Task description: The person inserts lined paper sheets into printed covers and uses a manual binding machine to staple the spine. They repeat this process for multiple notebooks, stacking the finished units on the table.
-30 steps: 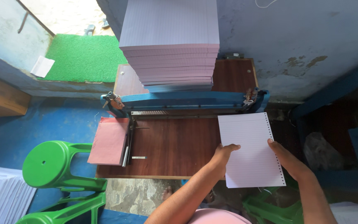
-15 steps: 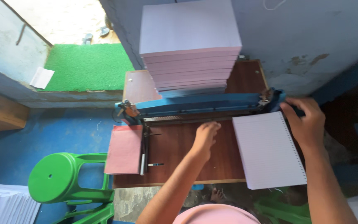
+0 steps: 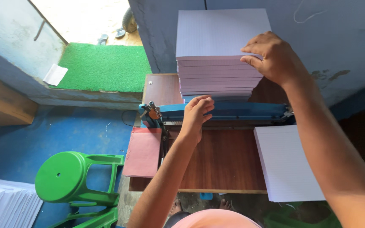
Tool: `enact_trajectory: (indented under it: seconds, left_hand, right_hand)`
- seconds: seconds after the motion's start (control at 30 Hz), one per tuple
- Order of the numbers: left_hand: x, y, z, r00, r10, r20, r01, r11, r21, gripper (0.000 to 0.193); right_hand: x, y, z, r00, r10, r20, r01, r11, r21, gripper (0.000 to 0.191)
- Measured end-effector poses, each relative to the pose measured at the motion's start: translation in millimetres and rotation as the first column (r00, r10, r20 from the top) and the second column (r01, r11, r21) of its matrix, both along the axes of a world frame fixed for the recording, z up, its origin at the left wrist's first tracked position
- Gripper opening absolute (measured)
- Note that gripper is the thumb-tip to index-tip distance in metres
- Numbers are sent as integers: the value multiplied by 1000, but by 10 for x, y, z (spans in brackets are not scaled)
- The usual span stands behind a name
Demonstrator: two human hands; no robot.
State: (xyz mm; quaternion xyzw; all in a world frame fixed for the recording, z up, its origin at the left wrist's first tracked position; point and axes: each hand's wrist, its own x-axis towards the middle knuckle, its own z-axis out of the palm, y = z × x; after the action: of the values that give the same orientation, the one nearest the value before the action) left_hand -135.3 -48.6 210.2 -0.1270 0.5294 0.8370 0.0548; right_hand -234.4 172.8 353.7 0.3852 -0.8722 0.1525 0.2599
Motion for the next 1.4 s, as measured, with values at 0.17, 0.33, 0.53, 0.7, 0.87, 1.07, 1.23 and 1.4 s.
enact_trajectory:
  seconds: [0.17, 0.33, 0.53, 0.7, 0.87, 1.07, 1.23, 1.4]
  left_hand:
    - [45, -27, -20, 999, -30, 19, 30, 1000, 7, 35]
    - [79, -62, -108, 998, -41, 50, 40, 999, 13, 37]
    - [22, -38, -103, 998, -59, 35, 60, 998, -7, 40]
    - [36, -25, -30, 996, -83, 34, 84, 996, -34, 43]
    - [70, -20, 88, 997, -79, 23, 80, 995, -63, 46]
    - [-131, 35, 405, 988, -119, -100, 114, 992, -59, 48]
    - [-567, 98, 767, 975, -36, -219, 65, 990, 124, 49]
    - [-924, 51, 979, 985, 85, -151, -52, 976, 210, 50]
  right_hand:
    - [-178, -73, 71, 994, -19, 107, 12, 998, 63, 18]
    - [-204, -121, 116, 964, -117, 238, 106, 993, 59, 14]
    - [-307, -113, 171, 937, -176, 300, 155, 984, 93, 15]
    - [-377, -127, 188, 931, -205, 303, 170, 976, 140, 19]
    - [-350, -127, 138, 964, -174, 203, 140, 975, 170, 19]
    - [-349, -89, 48, 983, -101, 154, 88, 993, 84, 18]
    - [-343, -95, 44, 980, -79, 180, 74, 997, 33, 16]
    - [-296, -120, 47, 983, -65, 171, 68, 998, -12, 16]
